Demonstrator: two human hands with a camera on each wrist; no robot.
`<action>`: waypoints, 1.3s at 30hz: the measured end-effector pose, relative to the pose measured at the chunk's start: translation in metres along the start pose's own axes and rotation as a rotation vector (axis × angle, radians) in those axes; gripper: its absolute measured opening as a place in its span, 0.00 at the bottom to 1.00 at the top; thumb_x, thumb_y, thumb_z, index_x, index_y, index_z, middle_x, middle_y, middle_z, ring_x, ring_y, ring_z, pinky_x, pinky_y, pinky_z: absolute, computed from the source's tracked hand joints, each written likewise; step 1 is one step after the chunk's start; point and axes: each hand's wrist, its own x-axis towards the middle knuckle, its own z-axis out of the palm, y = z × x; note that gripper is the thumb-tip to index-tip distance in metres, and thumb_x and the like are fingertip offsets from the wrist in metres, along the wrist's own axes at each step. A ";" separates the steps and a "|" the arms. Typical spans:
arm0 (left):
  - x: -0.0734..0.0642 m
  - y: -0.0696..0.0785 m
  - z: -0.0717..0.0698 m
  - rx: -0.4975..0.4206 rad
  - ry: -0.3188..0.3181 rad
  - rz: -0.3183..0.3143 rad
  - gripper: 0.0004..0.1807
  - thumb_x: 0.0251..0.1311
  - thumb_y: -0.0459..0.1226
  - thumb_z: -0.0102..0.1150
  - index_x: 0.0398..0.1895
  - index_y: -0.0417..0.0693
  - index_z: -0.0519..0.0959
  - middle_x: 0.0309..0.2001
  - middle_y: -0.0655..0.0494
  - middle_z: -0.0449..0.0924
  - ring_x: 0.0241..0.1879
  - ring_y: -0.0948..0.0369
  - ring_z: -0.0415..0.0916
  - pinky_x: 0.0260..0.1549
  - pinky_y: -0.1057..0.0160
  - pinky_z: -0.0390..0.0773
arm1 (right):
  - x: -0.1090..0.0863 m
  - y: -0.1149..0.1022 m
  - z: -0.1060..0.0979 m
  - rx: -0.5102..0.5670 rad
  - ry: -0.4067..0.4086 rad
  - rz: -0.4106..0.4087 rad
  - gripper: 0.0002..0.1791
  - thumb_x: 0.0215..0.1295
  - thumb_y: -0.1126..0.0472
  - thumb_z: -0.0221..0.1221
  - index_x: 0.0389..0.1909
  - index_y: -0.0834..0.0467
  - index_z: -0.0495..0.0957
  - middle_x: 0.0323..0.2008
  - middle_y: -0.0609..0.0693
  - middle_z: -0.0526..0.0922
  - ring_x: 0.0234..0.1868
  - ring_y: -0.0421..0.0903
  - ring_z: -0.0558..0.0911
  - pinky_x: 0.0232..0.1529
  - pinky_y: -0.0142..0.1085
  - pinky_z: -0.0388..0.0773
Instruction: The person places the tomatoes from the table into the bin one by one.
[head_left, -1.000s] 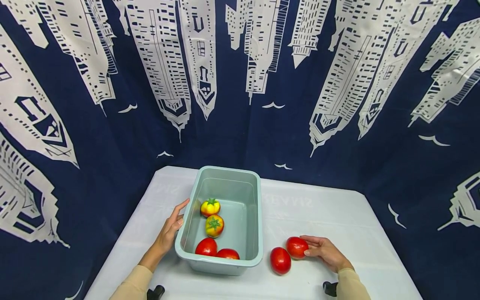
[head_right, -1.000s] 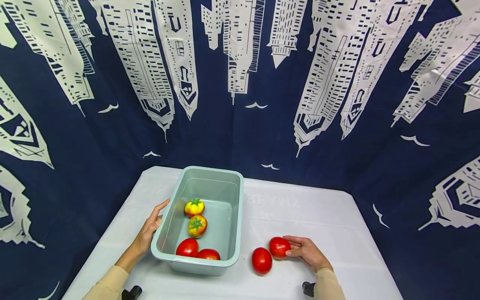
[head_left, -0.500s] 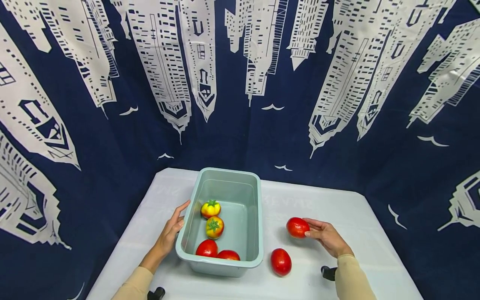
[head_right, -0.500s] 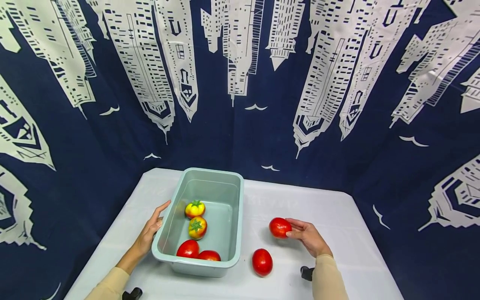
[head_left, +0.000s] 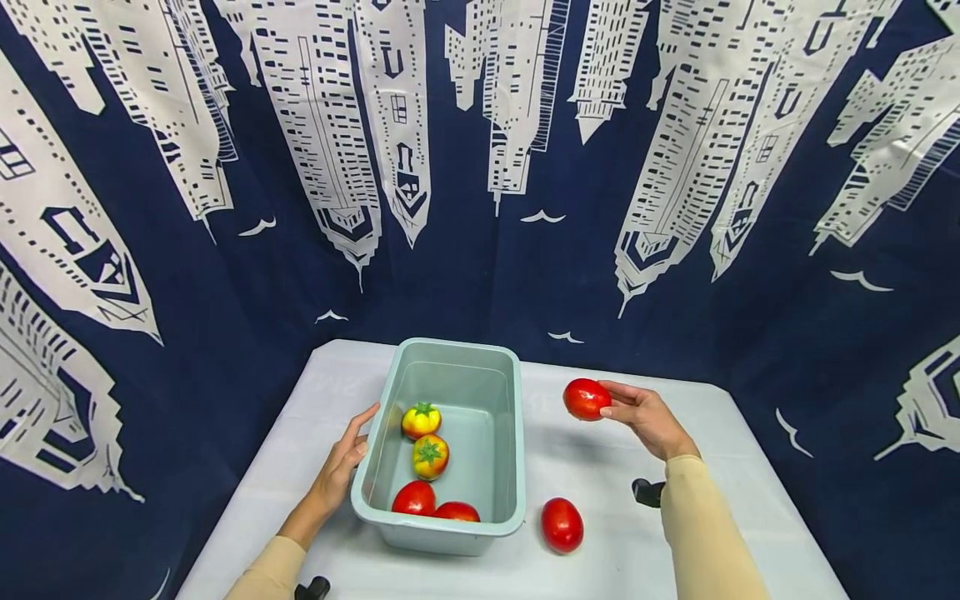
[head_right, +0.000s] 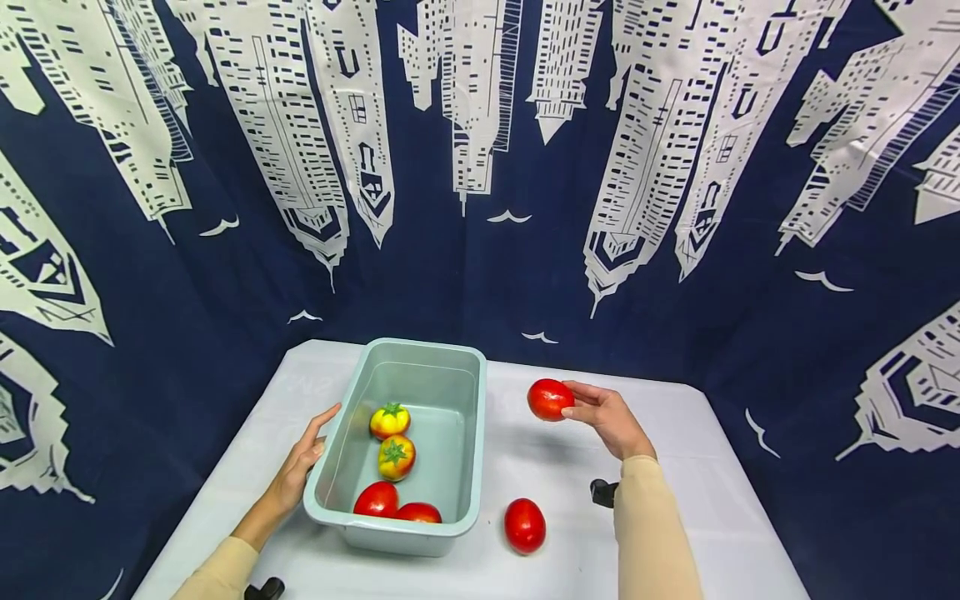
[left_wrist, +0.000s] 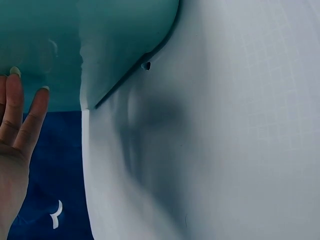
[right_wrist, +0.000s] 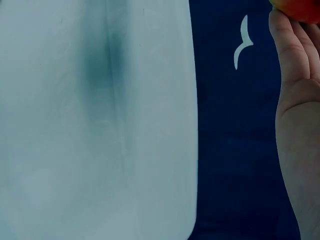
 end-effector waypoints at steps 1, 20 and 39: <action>0.000 0.000 0.000 0.001 0.000 0.002 0.32 0.67 0.37 0.32 0.76 0.47 0.52 0.60 0.25 0.71 0.53 0.68 0.76 0.43 0.61 0.77 | 0.003 -0.004 0.002 -0.008 0.000 -0.007 0.35 0.60 0.62 0.65 0.68 0.67 0.65 0.50 0.39 0.83 0.49 0.36 0.83 0.51 0.28 0.77; 0.000 -0.001 -0.001 0.007 -0.019 0.031 0.32 0.68 0.37 0.32 0.76 0.46 0.51 0.58 0.24 0.72 0.53 0.66 0.77 0.43 0.61 0.78 | 0.057 -0.065 0.083 0.004 -0.109 -0.164 0.30 0.59 0.65 0.65 0.64 0.65 0.71 0.55 0.52 0.82 0.49 0.42 0.85 0.55 0.34 0.77; 0.001 0.000 -0.004 0.018 -0.042 0.070 0.31 0.68 0.33 0.32 0.76 0.43 0.51 0.55 0.29 0.76 0.50 0.65 0.79 0.41 0.60 0.80 | 0.072 -0.079 0.124 0.065 -0.132 -0.166 0.32 0.58 0.68 0.64 0.66 0.63 0.69 0.63 0.59 0.75 0.60 0.48 0.79 0.60 0.35 0.74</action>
